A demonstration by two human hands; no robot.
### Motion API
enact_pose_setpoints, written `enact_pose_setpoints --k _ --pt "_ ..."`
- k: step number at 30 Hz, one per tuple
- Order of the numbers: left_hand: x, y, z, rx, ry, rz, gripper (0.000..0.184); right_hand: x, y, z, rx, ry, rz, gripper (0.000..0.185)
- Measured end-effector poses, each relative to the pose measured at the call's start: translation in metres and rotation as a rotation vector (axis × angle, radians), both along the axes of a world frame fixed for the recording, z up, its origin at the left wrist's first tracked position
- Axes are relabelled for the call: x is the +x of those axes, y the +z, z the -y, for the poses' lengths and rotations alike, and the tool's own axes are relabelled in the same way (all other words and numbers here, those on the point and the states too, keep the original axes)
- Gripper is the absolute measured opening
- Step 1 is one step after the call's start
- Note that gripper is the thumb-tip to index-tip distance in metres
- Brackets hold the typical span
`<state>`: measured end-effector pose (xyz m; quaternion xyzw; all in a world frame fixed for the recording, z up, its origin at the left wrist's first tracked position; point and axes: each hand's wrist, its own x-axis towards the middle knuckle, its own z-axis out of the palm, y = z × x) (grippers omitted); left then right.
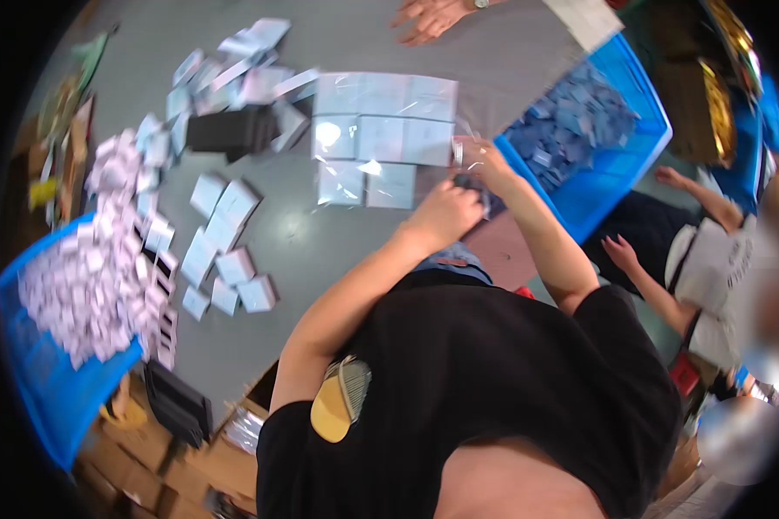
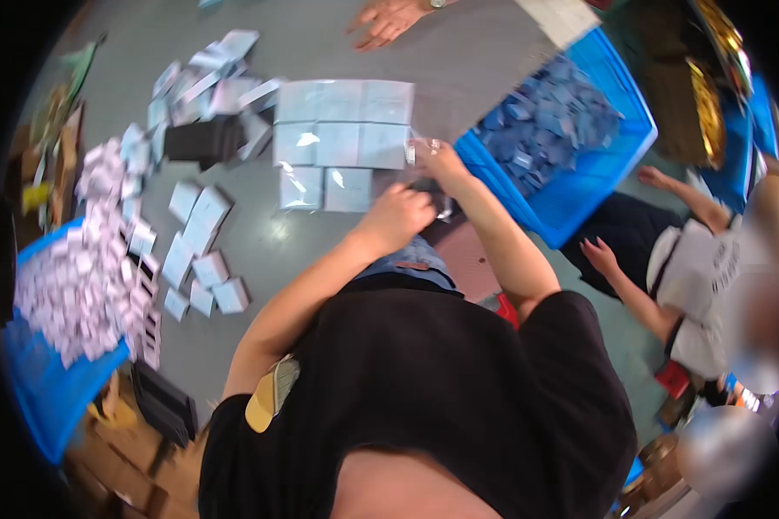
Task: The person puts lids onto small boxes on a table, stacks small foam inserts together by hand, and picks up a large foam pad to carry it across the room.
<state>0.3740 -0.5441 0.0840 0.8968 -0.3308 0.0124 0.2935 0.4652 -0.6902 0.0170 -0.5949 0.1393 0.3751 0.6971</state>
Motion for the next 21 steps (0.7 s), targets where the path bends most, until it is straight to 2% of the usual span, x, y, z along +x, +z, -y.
enact_pose_setpoints --k 2,4,5,6,7,9,10,11,12,13,14,15,16,17,18,20,21 --pt "-0.007 -0.014 0.002 0.088 0.008 0.018 0.008 0.008 -0.013 -0.002 -0.011 0.054 -0.065 0.037" --pt "-0.008 -0.009 -0.003 0.045 0.009 -0.018 0.009 0.007 0.005 -0.005 -0.058 0.049 -0.020 0.041" --pt "-0.010 0.003 -0.009 -0.082 0.023 -0.063 0.015 0.005 0.015 -0.002 -0.144 0.055 0.015 0.044" --pt "-0.016 0.008 -0.020 -0.186 0.077 -0.073 0.021 0.007 0.017 0.012 -0.191 0.101 0.051 0.041" --pt "-0.024 0.011 -0.032 -0.295 0.128 -0.079 0.027 0.006 0.004 0.032 -0.261 0.024 0.123 0.034" --pt "-0.054 0.026 -0.080 -0.260 0.468 0.026 0.034 0.004 -0.006 0.063 -0.469 -0.260 0.290 0.023" --pt "-0.077 0.007 -0.110 -0.286 0.689 0.095 0.033 0.002 -0.002 0.072 -0.516 -0.397 0.457 0.021" --pt "-0.100 0.016 -0.141 -0.233 0.955 -0.089 0.040 0.001 0.009 0.077 -0.547 -0.433 0.590 0.020" --pt "-0.131 0.007 -0.177 0.091 1.147 0.026 0.039 -0.002 0.032 0.066 -0.523 -0.434 0.695 0.019" --pt "-0.176 -0.023 -0.212 0.313 1.306 0.061 0.046 -0.006 0.058 0.044 -0.498 -0.437 0.801 0.017" --pt "-0.210 -0.033 -0.240 0.421 1.478 -0.025 0.058 -0.012 0.083 0.016 -0.455 -0.364 0.872 0.016" --pt "-0.232 -0.029 -0.257 0.482 1.647 -0.321 0.069 -0.024 0.101 -0.016 -0.410 -0.291 0.939 0.015" --pt "-0.255 -0.040 -0.267 0.474 1.656 -0.373 0.072 -0.038 0.107 -0.045 -0.360 -0.145 0.962 0.015" --pt "-0.264 -0.046 -0.267 0.432 1.657 -0.346 0.072 -0.055 0.105 -0.078 -0.257 0.041 1.020 0.022" --pt "-0.271 -0.051 -0.270 0.392 1.660 -0.313 0.071 -0.072 0.118 -0.117 -0.198 0.368 1.066 0.028" --pt "-0.278 -0.054 -0.274 0.333 1.674 -0.252 0.073 -0.103 0.094 -0.196 0.105 0.710 1.328 0.039" --pt "-0.279 -0.054 -0.269 0.310 1.690 -0.260 0.074 -0.126 0.077 -0.235 0.098 0.913 1.333 0.041"
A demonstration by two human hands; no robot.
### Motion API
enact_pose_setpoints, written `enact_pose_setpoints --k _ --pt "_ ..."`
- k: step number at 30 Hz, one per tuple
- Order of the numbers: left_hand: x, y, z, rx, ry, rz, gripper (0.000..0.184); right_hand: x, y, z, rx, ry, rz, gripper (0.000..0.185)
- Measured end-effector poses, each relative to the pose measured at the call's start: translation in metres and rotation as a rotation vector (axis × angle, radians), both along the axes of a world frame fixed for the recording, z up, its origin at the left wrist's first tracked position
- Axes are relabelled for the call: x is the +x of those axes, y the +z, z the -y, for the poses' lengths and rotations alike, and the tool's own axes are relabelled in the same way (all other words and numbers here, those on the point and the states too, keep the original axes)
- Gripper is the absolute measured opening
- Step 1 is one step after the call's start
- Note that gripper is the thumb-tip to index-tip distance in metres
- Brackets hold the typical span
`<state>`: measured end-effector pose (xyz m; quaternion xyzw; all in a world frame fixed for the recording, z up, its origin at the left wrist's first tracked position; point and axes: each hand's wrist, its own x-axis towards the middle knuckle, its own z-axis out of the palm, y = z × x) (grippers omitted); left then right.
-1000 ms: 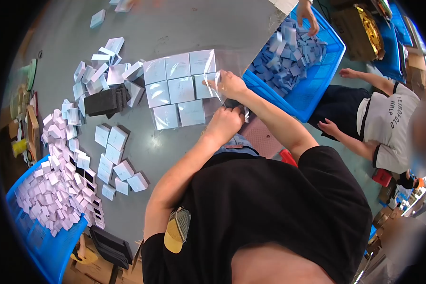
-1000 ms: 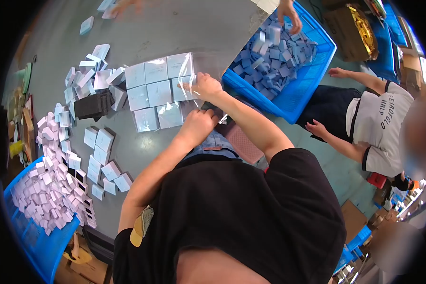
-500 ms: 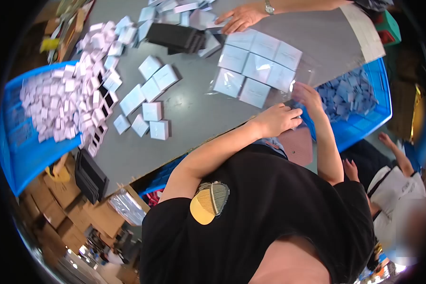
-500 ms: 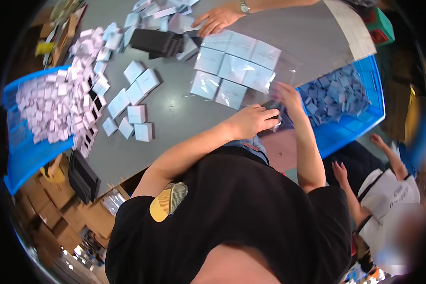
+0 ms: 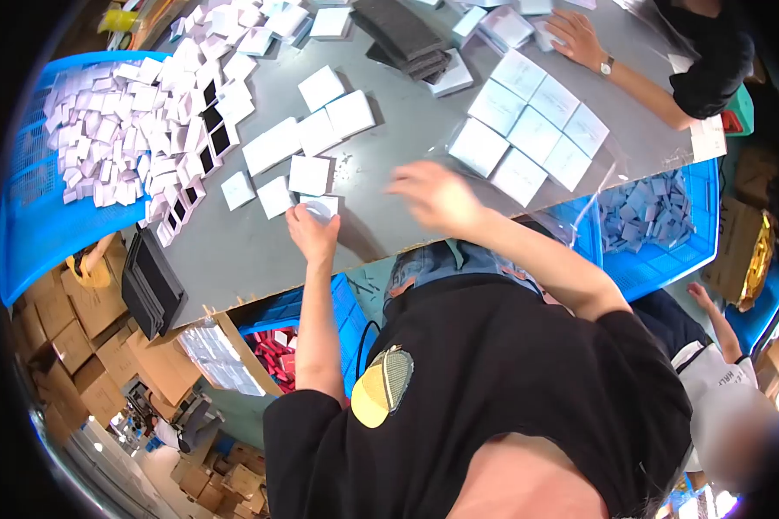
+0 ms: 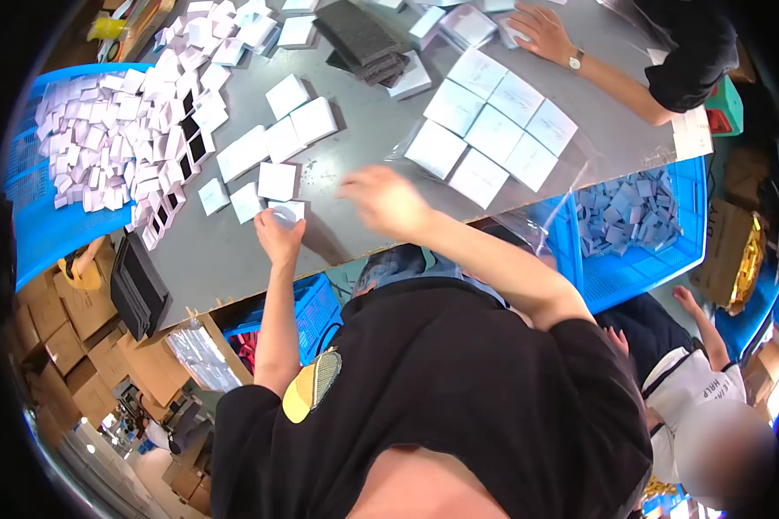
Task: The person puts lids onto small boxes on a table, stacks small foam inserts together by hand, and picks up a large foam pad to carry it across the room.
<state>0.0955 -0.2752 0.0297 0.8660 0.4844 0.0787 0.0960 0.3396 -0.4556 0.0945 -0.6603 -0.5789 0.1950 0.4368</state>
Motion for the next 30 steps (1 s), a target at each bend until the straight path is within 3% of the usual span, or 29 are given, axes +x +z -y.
enact_pose_setpoints --k 1,3,5,9,13,16,19,22,26,30 --pt "0.000 0.001 0.006 -0.015 0.017 0.015 0.076 -0.022 -0.020 -0.037 0.019 0.113 0.227 0.041" --pt "-0.007 -0.002 0.019 -0.017 0.016 0.028 0.086 -0.049 -0.040 -0.105 0.072 0.248 0.344 0.044" --pt "-0.017 0.008 0.038 -0.135 0.030 -0.065 0.091 -0.073 -0.049 -0.146 -0.076 0.219 0.483 0.045" --pt "-0.041 0.018 0.058 -0.206 0.083 0.027 0.095 -0.092 -0.072 -0.170 -0.292 0.199 0.669 0.045" --pt "-0.048 0.037 0.053 -0.230 0.226 0.271 0.098 -0.088 -0.076 -0.168 -0.394 0.172 0.157 0.037" --pt "-0.032 0.044 0.040 -0.239 0.249 0.341 0.096 -0.081 -0.077 -0.144 -0.257 0.245 0.620 0.043" --pt "-0.033 0.029 0.036 -0.408 0.371 0.569 0.093 -0.094 -0.086 -0.164 -0.120 0.279 0.564 0.045" --pt "-0.052 0.018 0.044 -0.388 0.341 0.449 0.091 -0.099 -0.083 -0.193 -0.162 0.359 0.549 0.043" --pt "-0.071 0.018 0.052 -0.411 0.357 0.425 0.092 -0.102 -0.084 -0.210 -0.043 0.408 0.826 0.030" --pt "-0.069 0.027 0.046 -0.457 0.342 0.463 0.090 -0.097 -0.080 -0.207 0.014 0.445 0.786 0.025"
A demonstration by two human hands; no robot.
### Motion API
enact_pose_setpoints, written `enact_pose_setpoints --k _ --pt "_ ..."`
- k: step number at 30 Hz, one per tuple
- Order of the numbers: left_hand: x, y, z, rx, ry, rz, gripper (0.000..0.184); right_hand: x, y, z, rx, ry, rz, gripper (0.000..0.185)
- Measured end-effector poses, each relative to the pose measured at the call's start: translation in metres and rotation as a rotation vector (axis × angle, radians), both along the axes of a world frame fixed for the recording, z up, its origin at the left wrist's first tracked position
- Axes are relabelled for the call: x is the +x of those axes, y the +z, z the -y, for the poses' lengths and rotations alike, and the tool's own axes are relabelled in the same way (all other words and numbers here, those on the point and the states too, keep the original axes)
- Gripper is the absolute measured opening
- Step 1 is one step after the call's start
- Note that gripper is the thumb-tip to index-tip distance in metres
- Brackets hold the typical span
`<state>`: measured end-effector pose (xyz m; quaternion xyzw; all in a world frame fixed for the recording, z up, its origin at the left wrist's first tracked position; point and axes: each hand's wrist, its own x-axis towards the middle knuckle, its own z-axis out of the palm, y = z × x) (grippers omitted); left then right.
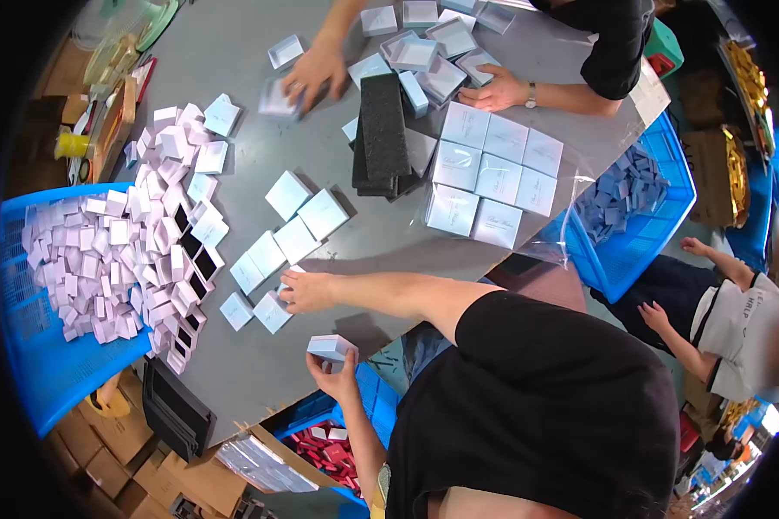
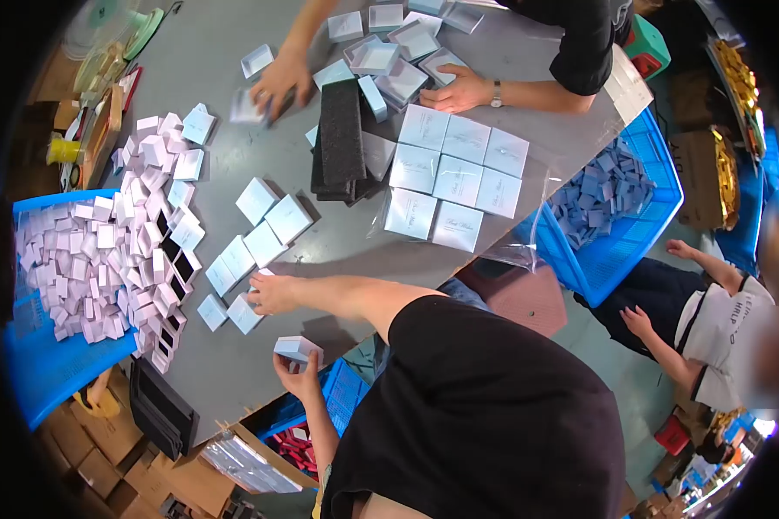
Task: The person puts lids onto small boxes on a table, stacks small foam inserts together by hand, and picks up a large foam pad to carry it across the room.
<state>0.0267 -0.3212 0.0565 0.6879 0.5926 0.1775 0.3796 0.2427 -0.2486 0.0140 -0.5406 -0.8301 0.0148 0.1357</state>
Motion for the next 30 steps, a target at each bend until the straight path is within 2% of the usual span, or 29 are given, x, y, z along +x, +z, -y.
enact_pose_setpoints --k 3,6,9,12,13,16,18,20,22,24,25,26,27,29,30 --pt "0.001 0.001 -0.003 -0.002 -0.018 0.022 0.089 -0.007 -0.024 0.004 0.123 -0.059 -0.125 0.026" --pt "0.005 0.006 -0.005 0.012 -0.033 0.000 0.089 -0.011 -0.022 -0.002 -0.070 -0.082 -0.063 0.035" --pt "0.009 0.018 -0.009 0.114 -0.116 0.017 0.087 0.006 0.017 0.025 -0.156 -0.345 -0.455 0.047" --pt "0.034 0.035 -0.009 0.196 -0.167 0.126 0.086 0.040 0.052 0.063 -0.833 -0.470 -1.609 0.059" --pt "0.049 0.043 -0.009 0.210 -0.174 0.164 0.086 0.043 0.048 0.082 -0.777 -0.471 -1.678 0.061" --pt "0.095 0.055 0.005 0.151 -0.315 0.191 0.086 0.035 0.052 0.135 -0.821 -0.492 -2.245 0.058" --pt "0.121 0.074 0.022 0.246 -0.496 0.021 0.087 0.047 0.074 0.166 -0.783 -0.820 -2.205 0.054" --pt "0.133 0.073 0.038 0.257 -0.608 0.044 0.090 0.051 0.055 0.195 -0.733 -0.823 -2.057 0.059" --pt "0.145 0.081 0.048 0.295 -0.802 0.053 0.091 0.082 0.088 0.228 -0.840 -0.699 -2.065 0.073" --pt "0.162 0.086 0.066 0.341 -0.927 0.061 0.089 0.090 0.114 0.256 -0.717 -0.661 -1.832 0.083" --pt "0.175 0.094 0.076 0.354 -0.999 0.066 0.090 0.095 0.116 0.270 -0.663 -0.743 -1.619 0.086" --pt "0.189 0.102 0.086 0.376 -1.065 0.080 0.090 0.099 0.125 0.283 -0.607 -0.844 -1.594 0.080" --pt "0.198 0.109 0.096 0.367 -1.157 0.037 0.095 0.101 0.122 0.299 -0.529 -0.864 -1.698 0.077" --pt "0.224 0.129 0.114 0.282 -1.286 0.190 0.095 0.109 0.121 0.343 -0.408 -0.904 -1.848 0.067" --pt "0.236 0.138 0.124 0.233 -1.344 0.263 0.094 0.112 0.117 0.371 -0.231 -0.867 -2.097 0.058"
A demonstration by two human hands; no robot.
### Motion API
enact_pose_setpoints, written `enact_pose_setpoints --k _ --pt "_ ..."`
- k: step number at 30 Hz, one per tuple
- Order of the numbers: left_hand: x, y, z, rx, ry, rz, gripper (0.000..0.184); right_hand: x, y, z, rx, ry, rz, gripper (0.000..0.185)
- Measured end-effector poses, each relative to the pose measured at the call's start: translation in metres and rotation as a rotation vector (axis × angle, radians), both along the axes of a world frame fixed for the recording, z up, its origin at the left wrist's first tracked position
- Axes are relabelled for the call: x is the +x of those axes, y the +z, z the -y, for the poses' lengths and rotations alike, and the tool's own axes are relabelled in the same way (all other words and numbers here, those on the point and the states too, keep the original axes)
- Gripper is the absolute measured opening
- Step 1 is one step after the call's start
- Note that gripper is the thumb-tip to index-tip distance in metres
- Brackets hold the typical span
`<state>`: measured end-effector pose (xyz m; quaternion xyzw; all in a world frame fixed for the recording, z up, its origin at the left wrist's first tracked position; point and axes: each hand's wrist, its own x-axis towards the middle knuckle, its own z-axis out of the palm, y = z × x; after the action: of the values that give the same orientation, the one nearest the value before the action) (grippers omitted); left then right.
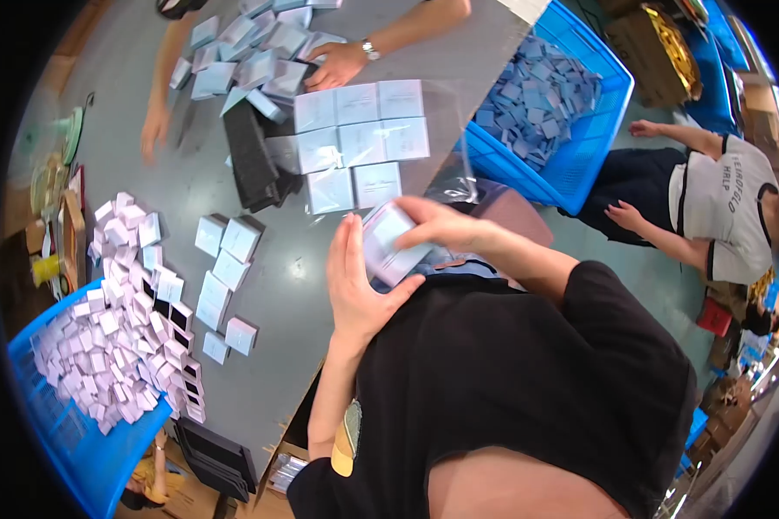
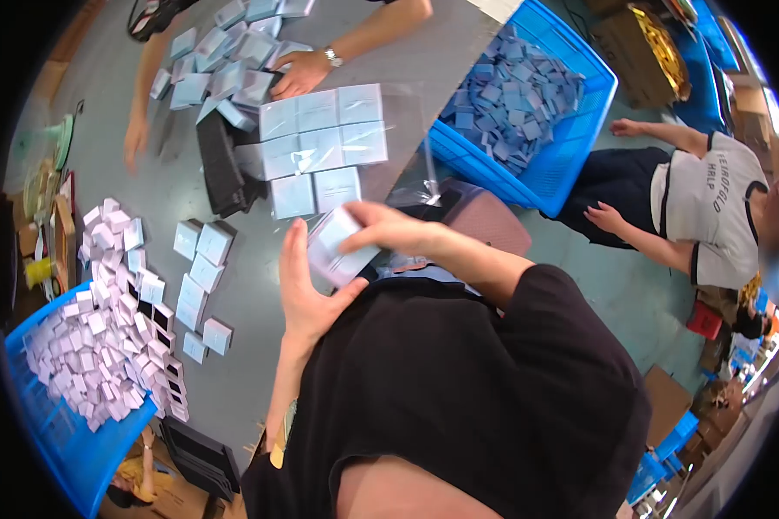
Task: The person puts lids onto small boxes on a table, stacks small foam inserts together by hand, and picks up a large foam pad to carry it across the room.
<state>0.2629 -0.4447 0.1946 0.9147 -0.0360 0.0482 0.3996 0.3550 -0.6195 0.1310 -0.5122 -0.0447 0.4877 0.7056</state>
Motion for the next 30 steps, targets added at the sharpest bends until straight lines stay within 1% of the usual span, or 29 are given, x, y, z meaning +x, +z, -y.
enact_pose_setpoints --k 1,2,3,4,6,8,10,11,12,14,15,17,18,21,24,25,28,29,30 --pt "0.013 0.005 0.007 -0.022 -0.047 0.083 0.079 0.005 0.008 0.032 0.117 -0.172 -0.084 0.054" --pt "0.025 0.001 0.017 -0.031 -0.047 0.164 0.059 0.014 0.008 0.068 0.113 -0.302 -0.066 0.057" --pt "0.043 -0.005 0.028 0.055 -0.207 0.156 0.052 0.021 -0.011 0.106 0.153 -0.421 -0.041 0.058" --pt "0.063 -0.012 0.039 0.143 -0.363 0.149 0.046 0.028 -0.022 0.140 0.115 -0.603 -0.068 0.057" --pt "0.092 -0.044 0.082 0.303 -0.654 0.261 0.039 0.045 -0.044 0.190 0.020 -0.738 -0.024 0.053" --pt "0.103 -0.089 0.120 0.577 -0.710 0.280 0.029 0.055 -0.078 0.210 -0.187 -0.774 -0.059 0.051" --pt "0.120 -0.098 0.147 0.872 -0.786 0.016 0.021 0.060 -0.089 0.201 -0.178 -0.693 -0.095 0.051" --pt "0.125 -0.101 0.150 1.017 -0.813 -0.128 0.017 0.060 -0.091 0.193 -0.169 -0.662 -0.156 0.052" --pt "0.127 -0.098 0.147 0.967 -0.795 -0.085 0.013 0.061 -0.094 0.184 -0.134 -0.601 -0.194 0.052" --pt "0.122 -0.093 0.140 0.859 -0.771 -0.002 0.005 0.068 -0.107 0.173 -0.234 -0.398 -0.217 0.046" --pt "0.115 -0.088 0.136 0.856 -0.767 0.058 0.002 0.070 -0.109 0.165 -0.320 -0.289 -0.194 0.039" --pt "0.102 -0.099 0.127 0.784 -0.744 0.199 0.004 0.078 -0.106 0.149 -0.333 -0.123 -0.224 0.038" --pt "0.098 -0.104 0.124 0.747 -0.726 0.270 0.005 0.085 -0.094 0.139 -0.345 -0.051 -0.221 0.038" --pt "0.096 -0.105 0.117 0.691 -0.706 0.278 0.007 0.111 -0.083 0.115 -0.458 0.230 -0.156 0.037" --pt "0.095 -0.107 0.115 0.601 -0.639 0.356 0.007 0.125 -0.087 0.102 -0.500 0.343 -0.159 0.035" --pt "0.094 -0.109 0.113 0.565 -0.609 0.390 0.007 0.127 -0.091 0.100 -0.478 0.348 -0.192 0.035" --pt "0.086 -0.118 0.113 0.595 -0.619 0.328 0.007 0.119 -0.094 0.094 -0.440 0.197 -0.211 0.035" --pt "0.083 -0.121 0.113 0.630 -0.613 0.324 0.007 0.113 -0.094 0.094 -0.372 0.139 -0.253 0.039" --pt "0.082 -0.125 0.115 0.634 -0.607 0.324 0.007 0.106 -0.093 0.095 -0.377 0.103 -0.253 0.041"
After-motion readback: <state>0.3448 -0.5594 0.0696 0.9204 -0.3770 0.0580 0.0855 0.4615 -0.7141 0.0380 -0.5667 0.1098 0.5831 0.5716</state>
